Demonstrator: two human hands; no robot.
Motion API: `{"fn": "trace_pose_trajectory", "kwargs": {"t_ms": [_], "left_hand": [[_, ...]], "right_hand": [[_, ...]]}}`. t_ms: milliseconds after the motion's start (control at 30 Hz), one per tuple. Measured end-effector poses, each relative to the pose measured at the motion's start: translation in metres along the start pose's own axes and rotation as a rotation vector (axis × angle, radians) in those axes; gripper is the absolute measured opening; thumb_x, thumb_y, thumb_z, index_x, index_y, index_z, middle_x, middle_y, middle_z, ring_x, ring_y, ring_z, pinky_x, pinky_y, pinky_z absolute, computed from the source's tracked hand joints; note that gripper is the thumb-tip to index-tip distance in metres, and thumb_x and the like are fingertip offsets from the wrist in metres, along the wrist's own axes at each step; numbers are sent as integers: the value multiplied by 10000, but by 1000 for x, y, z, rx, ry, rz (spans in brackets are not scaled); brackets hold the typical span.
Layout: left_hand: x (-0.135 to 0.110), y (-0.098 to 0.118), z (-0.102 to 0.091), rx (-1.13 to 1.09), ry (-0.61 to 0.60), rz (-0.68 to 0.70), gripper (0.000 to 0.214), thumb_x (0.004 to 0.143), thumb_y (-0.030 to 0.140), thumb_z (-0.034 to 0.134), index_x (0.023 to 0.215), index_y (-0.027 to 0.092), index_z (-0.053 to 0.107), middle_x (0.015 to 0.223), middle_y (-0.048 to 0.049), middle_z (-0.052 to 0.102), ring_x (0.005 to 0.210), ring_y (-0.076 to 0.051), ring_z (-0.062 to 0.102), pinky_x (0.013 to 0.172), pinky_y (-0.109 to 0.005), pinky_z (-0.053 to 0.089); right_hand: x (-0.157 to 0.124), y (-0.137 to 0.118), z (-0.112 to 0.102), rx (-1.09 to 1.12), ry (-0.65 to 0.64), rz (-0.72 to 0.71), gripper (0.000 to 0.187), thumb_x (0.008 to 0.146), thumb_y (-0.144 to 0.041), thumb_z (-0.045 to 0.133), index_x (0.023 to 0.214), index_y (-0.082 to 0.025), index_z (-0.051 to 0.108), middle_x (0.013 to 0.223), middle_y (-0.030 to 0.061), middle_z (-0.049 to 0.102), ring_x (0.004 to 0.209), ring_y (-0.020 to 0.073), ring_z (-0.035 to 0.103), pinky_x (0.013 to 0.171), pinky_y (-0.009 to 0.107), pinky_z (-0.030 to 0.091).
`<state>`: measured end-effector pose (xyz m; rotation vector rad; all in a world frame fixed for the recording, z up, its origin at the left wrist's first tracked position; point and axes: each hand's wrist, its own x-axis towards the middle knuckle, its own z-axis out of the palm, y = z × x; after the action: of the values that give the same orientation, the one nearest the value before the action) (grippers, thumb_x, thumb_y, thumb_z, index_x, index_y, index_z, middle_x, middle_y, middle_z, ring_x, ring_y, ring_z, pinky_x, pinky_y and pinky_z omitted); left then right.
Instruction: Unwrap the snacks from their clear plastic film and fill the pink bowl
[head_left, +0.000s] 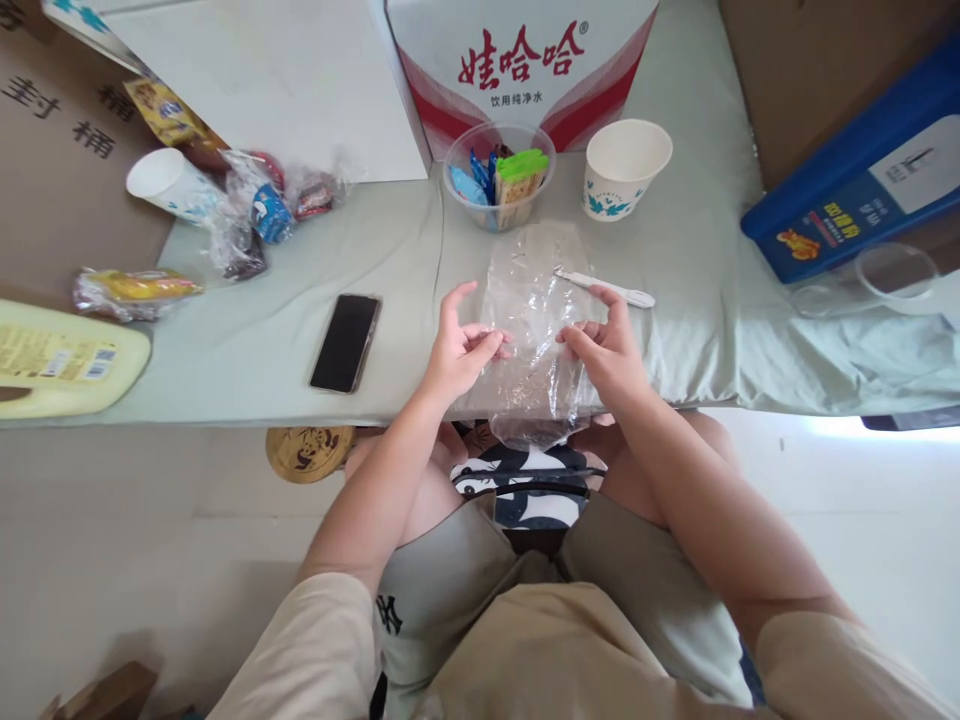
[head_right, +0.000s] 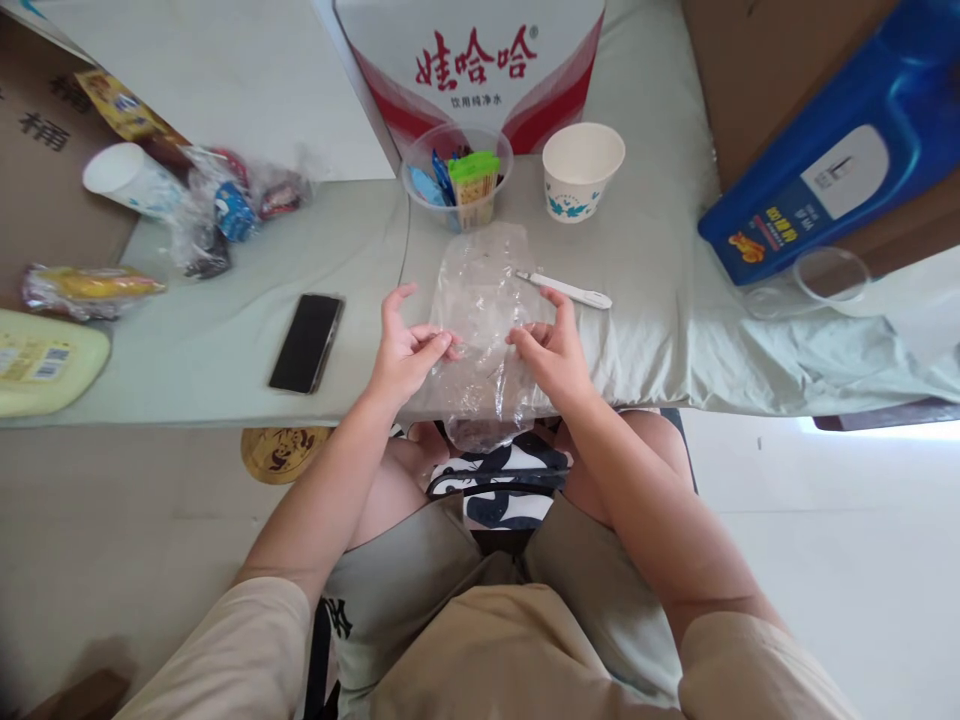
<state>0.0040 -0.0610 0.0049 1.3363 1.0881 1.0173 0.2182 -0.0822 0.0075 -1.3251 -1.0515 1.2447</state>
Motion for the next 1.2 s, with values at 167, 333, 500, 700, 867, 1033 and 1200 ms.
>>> {"fn": "trace_pose_trajectory", "kwargs": {"t_ms": [167,333,500,700,867,1033,1200], "left_hand": [[1,-6,-6,139,-40,87,412,801,245,720,1203,192,650,940,-52,769,829,-149,744,799,-283,604],[1,-4,-9,398,-4,147,348,806,166,681,1152,188,706,931,-42,765,860,-143,722,829,-283,584],[1,1,-9,652,19,330,132,852,165,633,916,194,744,869,-32,697,754,-119,648,729,-266,547],[-6,14,-11,551,28,426,84,805,252,673,743,196,678,1150,-94,656,1131,-227,639,1011,-420,520],[-16,23,-6,87,-85,124,195,852,395,670,816,213,612,701,-8,665,627,-141,635,595,-276,519],[-3,16,-1,-80,134,-141,256,808,429,733,837,230,574,532,72,517,413,-66,422,389,-194,278],[7,12,-9,-292,172,-209,416,681,531,817,881,215,634,606,50,578,510,-77,542,454,-193,385]], "right_hand": [[-5,-3,-7,-130,-158,-177,790,811,-390,737,1468,-320,304,876,1,674,707,191,634,673,366,531],[-3,5,-12,-513,-236,-321,471,801,-247,659,1268,-234,599,798,0,636,735,177,607,753,346,521],[2,15,-11,-781,-69,-441,196,869,-254,561,957,-217,732,863,71,628,769,206,601,726,368,497],[-6,-2,-10,-662,-40,-692,63,820,-252,612,783,-226,656,1136,109,687,1227,337,580,1062,544,413],[-15,-14,-9,-145,-350,-172,99,906,-346,557,902,-247,550,690,-10,668,672,179,641,736,368,523],[-8,-8,-4,206,-261,136,553,785,-416,744,1232,-281,448,736,-57,634,706,159,646,708,321,533],[-3,-2,3,195,-263,187,498,682,-353,818,1085,-241,549,768,-43,625,705,137,618,695,301,522]]}}
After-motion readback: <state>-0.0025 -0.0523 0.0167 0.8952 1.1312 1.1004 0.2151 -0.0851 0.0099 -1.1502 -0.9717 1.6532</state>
